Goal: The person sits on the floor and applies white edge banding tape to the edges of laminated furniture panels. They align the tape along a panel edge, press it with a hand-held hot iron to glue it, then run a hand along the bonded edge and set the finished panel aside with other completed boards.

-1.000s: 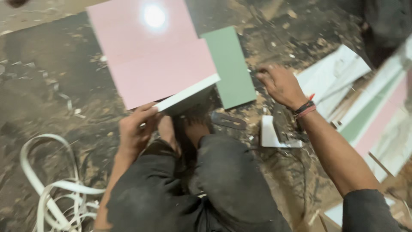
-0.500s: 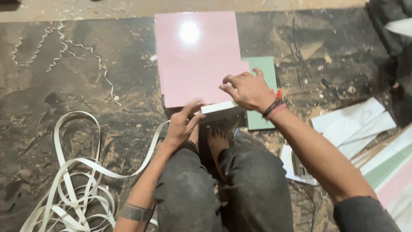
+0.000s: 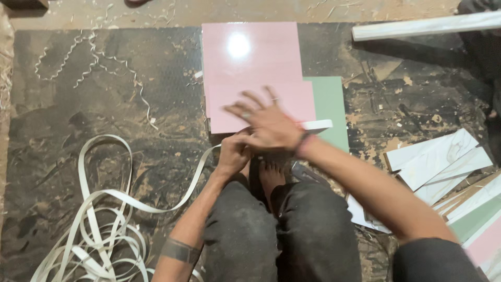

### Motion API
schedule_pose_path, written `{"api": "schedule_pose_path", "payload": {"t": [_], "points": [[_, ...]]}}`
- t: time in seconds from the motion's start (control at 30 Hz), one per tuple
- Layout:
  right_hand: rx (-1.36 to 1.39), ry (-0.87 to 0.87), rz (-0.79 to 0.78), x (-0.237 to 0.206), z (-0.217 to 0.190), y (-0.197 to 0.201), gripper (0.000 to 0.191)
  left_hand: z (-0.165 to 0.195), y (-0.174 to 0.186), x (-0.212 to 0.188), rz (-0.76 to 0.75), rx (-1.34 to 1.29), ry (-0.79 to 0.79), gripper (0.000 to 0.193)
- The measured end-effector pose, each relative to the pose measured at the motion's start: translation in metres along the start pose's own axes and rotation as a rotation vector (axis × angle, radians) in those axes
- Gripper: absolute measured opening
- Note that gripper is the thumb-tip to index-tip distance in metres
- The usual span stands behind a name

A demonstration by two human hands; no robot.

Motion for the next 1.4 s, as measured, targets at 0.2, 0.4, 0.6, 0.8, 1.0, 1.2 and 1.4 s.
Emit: {"api": "schedule_pose_path", "payload": {"t": [0.2, 0.4, 0.6, 0.8, 1.0, 1.2, 1.4], "points": [[-0.192, -0.100, -0.001, -0.125, 0.089, 0.051, 0.106, 0.019, 0.009, 0.005, -0.070, 0.186, 0.111, 0.030], [0.665, -0.405, 0.410, -0.183, 0.129, -0.002, 0.107, 0.065, 0.041, 0.022, -0.081, 0.403, -0.238, 0.039], [1.207, -0.455, 0.643, -0.167, 0.127, -0.049, 0.047, 0.084, 0.003, 0.081, -0.174, 0.613, -0.229, 0.051], [1.096, -0.538, 0.667, -0.169, 0.124, -0.050, 0.031, 0.055, -0.085, 0.097, -0.780, 0.682, 0.197, 0.093], [0.647, -0.594, 0.614, -0.175, 0.127, -0.056, 0.038, 0.081, -0.166, 0.118, -0.768, 0.622, 0.166, 0.098], [0.494, -0.504, 0.596, -0.175, 0.131, -0.055, 0.037, 0.089, -0.195, 0.122, -0.861, 0.563, 0.209, 0.099], [0.713, -0.405, 0.705, -0.179, 0.114, -0.038, 0.028, 0.058, -0.088, 0.103, -0.712, 0.726, 0.069, 0.092]]}}
Point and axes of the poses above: each hand's wrist, its own x-axis towards the middle knuckle, its own y-axis out of the back of the hand, z = x × y, the point moved 7 cm from there along x, towards the middle knuckle, and after that the axes turned 14 degrees about x, right-handed, at the moved point
